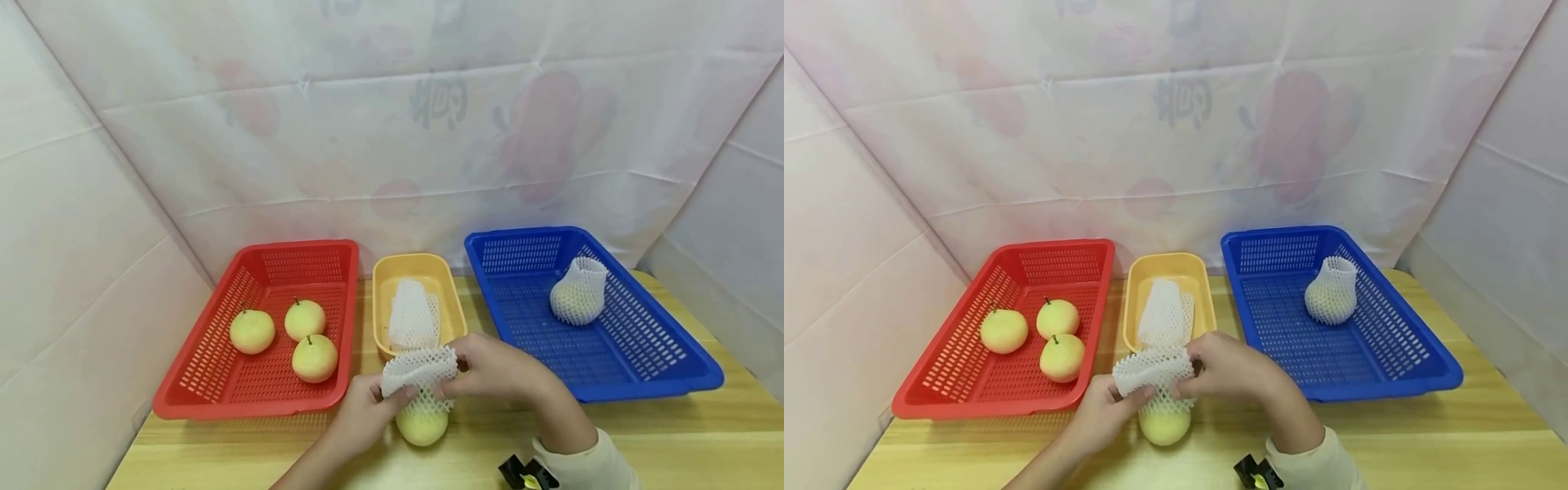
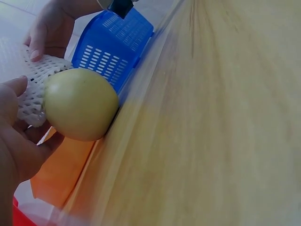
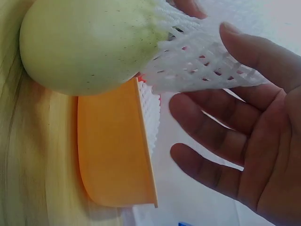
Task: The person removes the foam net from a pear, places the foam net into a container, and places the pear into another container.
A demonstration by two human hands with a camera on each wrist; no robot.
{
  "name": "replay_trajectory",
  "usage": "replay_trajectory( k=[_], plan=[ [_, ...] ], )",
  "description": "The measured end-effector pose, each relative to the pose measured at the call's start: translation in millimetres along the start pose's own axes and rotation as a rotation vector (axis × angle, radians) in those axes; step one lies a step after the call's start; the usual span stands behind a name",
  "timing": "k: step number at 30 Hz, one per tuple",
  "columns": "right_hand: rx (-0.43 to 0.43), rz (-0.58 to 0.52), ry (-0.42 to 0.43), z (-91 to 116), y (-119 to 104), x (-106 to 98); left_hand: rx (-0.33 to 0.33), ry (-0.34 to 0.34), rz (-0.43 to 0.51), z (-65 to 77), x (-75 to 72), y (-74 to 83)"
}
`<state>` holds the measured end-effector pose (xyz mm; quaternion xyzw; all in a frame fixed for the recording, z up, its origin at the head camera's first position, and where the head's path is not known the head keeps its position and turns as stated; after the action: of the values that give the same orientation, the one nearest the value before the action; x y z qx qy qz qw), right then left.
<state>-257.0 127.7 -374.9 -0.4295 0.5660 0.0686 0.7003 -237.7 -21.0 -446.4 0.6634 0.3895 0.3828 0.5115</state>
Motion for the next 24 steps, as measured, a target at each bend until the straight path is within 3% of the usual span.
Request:
replay_trajectory(
  k=[6,14,19,24],
  plan=[
    [-0.018,-0.02,-0.014,-2,0,5,0.004,0.019,0.026,1.0,-1.4,1.1],
    [-0.035,-0.025,0.104,-2,-3,-7,0.003,-0.004,0.09,-1.6,-0.9,-0.7],
    [0.015,-0.099,0.167,-4,-1,-10,-0.012,0.012,0.101,-1.5,-2.4,-4.2],
    [0.031,-0.165,0.283,-7,1,-14,-0.02,-0.027,0.129,-4.0,3.3,-8.1]
  ],
)
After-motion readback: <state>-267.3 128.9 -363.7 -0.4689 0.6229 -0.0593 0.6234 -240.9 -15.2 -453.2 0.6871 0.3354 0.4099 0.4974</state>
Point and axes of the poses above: each hand's wrist, its own z-axis away from the middle knuckle, its own x-axis out of the palm, y = z × x, the point moved 8 cm from there along -z, towards the middle knuckle, and after that the axes turned 15 degrees about z, right-handed, at the moved point
